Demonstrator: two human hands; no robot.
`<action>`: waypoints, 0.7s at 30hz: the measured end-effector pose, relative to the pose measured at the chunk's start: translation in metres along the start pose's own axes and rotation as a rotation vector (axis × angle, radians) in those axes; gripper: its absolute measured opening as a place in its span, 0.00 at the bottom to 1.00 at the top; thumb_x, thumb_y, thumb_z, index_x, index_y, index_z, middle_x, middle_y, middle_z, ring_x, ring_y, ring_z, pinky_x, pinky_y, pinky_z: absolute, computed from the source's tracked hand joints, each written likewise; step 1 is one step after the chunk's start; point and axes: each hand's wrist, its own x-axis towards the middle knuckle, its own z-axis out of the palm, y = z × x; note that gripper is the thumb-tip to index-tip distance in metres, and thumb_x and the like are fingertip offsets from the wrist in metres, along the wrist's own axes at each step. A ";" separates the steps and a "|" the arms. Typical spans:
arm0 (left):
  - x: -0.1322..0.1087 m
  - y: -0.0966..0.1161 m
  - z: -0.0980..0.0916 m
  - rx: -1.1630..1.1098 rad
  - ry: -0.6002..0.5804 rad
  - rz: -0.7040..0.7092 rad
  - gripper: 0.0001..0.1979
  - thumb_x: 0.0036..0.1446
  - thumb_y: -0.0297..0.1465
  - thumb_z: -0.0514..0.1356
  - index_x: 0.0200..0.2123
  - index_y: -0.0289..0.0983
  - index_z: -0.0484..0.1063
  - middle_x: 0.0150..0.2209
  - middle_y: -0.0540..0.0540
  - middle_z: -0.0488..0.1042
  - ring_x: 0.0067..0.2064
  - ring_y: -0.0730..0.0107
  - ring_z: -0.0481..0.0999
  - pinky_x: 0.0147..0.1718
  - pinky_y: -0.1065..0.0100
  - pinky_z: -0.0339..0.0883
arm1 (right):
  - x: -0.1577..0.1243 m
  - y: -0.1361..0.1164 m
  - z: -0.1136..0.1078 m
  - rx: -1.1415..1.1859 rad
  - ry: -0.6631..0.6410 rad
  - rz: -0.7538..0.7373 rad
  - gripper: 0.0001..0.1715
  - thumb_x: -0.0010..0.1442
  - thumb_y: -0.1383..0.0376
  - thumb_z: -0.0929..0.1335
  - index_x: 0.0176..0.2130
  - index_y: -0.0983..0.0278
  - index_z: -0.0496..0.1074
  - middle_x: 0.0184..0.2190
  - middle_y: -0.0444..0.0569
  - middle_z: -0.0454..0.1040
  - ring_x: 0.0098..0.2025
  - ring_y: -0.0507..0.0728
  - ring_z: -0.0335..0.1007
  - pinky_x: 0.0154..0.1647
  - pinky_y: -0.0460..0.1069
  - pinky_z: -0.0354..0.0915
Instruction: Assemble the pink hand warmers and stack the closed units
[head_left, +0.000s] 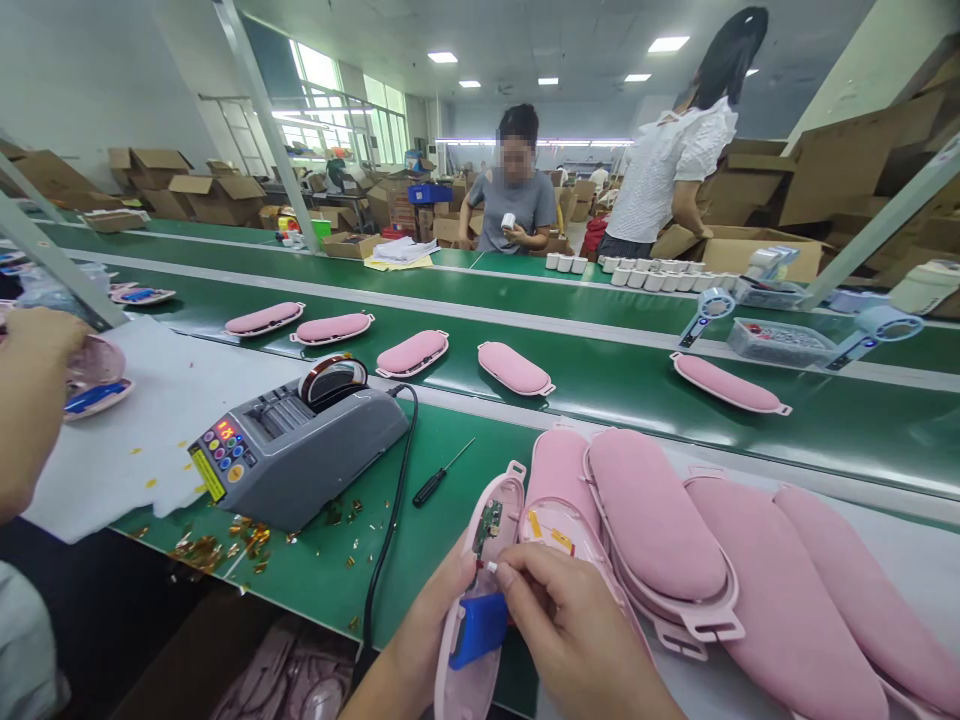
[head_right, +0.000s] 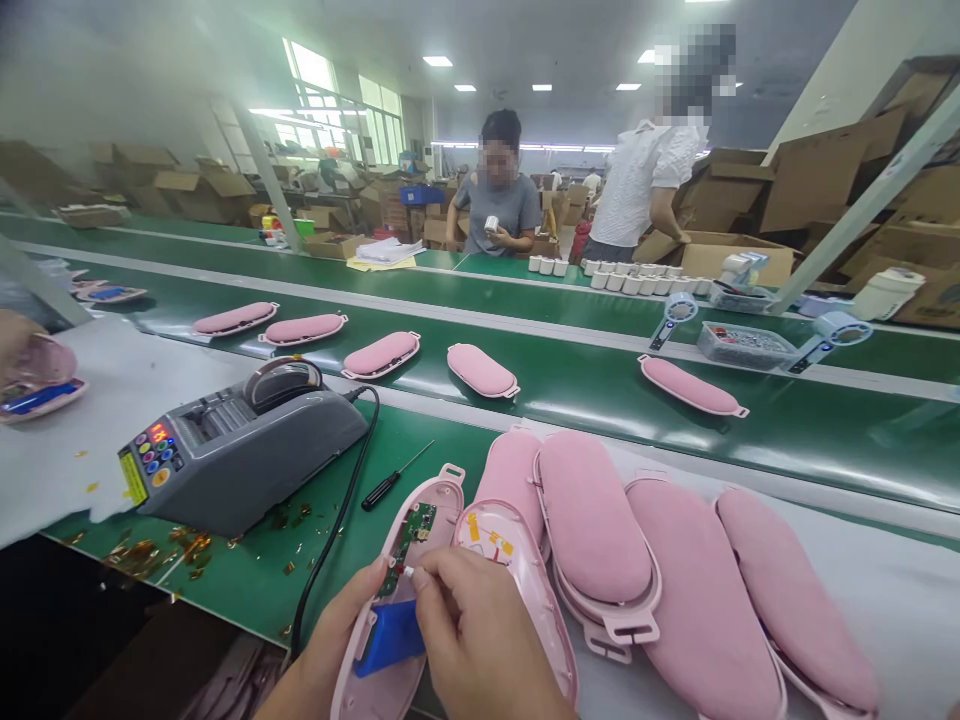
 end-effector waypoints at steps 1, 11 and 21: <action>0.000 0.001 0.000 0.010 -0.005 0.011 0.30 0.54 0.37 0.62 0.59 0.37 0.65 0.51 0.40 0.75 0.56 0.50 0.69 0.57 0.55 0.58 | 0.000 0.000 0.000 -0.012 0.006 -0.011 0.18 0.63 0.60 0.57 0.25 0.63 0.63 0.23 0.43 0.66 0.26 0.51 0.58 0.27 0.45 0.52; -0.002 -0.001 -0.004 0.081 -0.041 0.010 0.34 0.51 0.40 0.64 0.61 0.41 0.62 0.54 0.40 0.72 0.58 0.47 0.68 0.59 0.53 0.56 | 0.005 -0.003 -0.005 0.398 -0.122 0.315 0.08 0.51 0.63 0.65 0.26 0.65 0.70 0.22 0.43 0.67 0.27 0.50 0.61 0.28 0.44 0.57; -0.003 -0.004 -0.012 0.216 -0.021 0.015 0.34 0.51 0.44 0.63 0.60 0.38 0.63 0.55 0.39 0.71 0.60 0.46 0.64 0.61 0.52 0.51 | 0.006 -0.007 -0.013 0.358 -0.142 0.395 0.05 0.50 0.67 0.66 0.23 0.66 0.68 0.21 0.41 0.68 0.25 0.48 0.61 0.25 0.42 0.56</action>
